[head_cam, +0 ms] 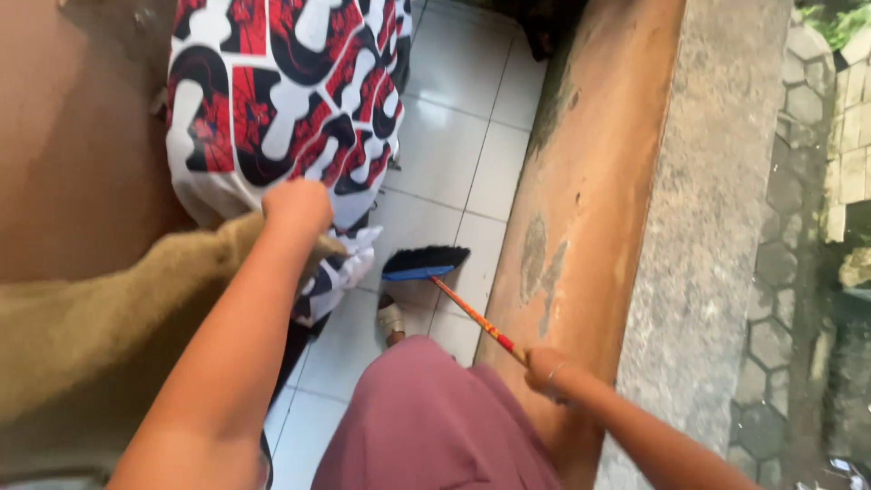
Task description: Sweep the tiled floor and edges near an entryway and a covered motorbike.
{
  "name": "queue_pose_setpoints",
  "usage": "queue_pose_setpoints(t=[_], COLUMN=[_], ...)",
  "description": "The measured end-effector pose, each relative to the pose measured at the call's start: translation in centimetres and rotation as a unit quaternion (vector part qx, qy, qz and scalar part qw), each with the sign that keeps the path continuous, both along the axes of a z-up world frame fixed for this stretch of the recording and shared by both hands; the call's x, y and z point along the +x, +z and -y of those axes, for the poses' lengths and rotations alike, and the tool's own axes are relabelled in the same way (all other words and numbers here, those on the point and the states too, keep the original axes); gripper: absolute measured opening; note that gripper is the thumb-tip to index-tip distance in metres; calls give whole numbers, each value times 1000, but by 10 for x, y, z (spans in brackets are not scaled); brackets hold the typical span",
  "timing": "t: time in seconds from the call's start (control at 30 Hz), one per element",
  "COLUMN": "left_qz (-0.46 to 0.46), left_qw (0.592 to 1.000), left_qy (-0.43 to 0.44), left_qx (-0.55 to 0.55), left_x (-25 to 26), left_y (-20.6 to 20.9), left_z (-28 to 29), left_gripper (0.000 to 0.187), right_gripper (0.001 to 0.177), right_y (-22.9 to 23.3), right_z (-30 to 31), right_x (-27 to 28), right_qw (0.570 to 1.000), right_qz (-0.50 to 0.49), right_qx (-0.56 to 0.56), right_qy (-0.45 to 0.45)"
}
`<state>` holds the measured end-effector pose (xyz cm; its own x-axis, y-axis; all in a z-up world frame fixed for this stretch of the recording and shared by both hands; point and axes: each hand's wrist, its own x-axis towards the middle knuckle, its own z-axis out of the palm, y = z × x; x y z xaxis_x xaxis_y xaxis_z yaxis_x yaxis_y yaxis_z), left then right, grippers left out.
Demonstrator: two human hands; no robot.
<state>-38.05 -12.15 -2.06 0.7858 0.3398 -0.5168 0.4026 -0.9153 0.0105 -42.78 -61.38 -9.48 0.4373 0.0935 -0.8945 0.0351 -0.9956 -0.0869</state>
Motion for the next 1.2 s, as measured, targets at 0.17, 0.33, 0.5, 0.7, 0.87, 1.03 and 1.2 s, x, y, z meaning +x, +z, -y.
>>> queue_pose_setpoints(t=[0.17, 0.33, 0.5, 0.7, 0.87, 1.03, 1.2], left_qz=[146, 116, 121, 124, 143, 141, 261], left_qw=[988, 993, 992, 992, 989, 988, 956], left_qy=[-24, 22, 19, 0, -14, -61, -106], left_qx=[31, 14, 18, 26, 18, 0, 83], left_x=[7, 5, 2, 3, 11, -10, -36], left_y=[31, 19, 19, -17, 20, 56, 27], left_z=[1, 1, 5, -4, -3, 16, 18], left_gripper=[35, 33, 32, 24, 22, 45, 51], right_gripper=[46, 32, 34, 35, 35, 47, 53], right_y=[22, 83, -109, -91, -109, -18, 61], right_z=[36, -60, -83, -77, 17, 60, 59], right_x=[39, 23, -35, -167, -214, -235, -225], right_qw=[975, 997, 977, 995, 993, 925, 940], right_qz=[-86, 34, 190, 92, -54, -188, -101], right_qx=[112, 55, 89, 31, 33, 67, 59], right_qy=[-173, -42, 41, -26, -96, -324, -320])
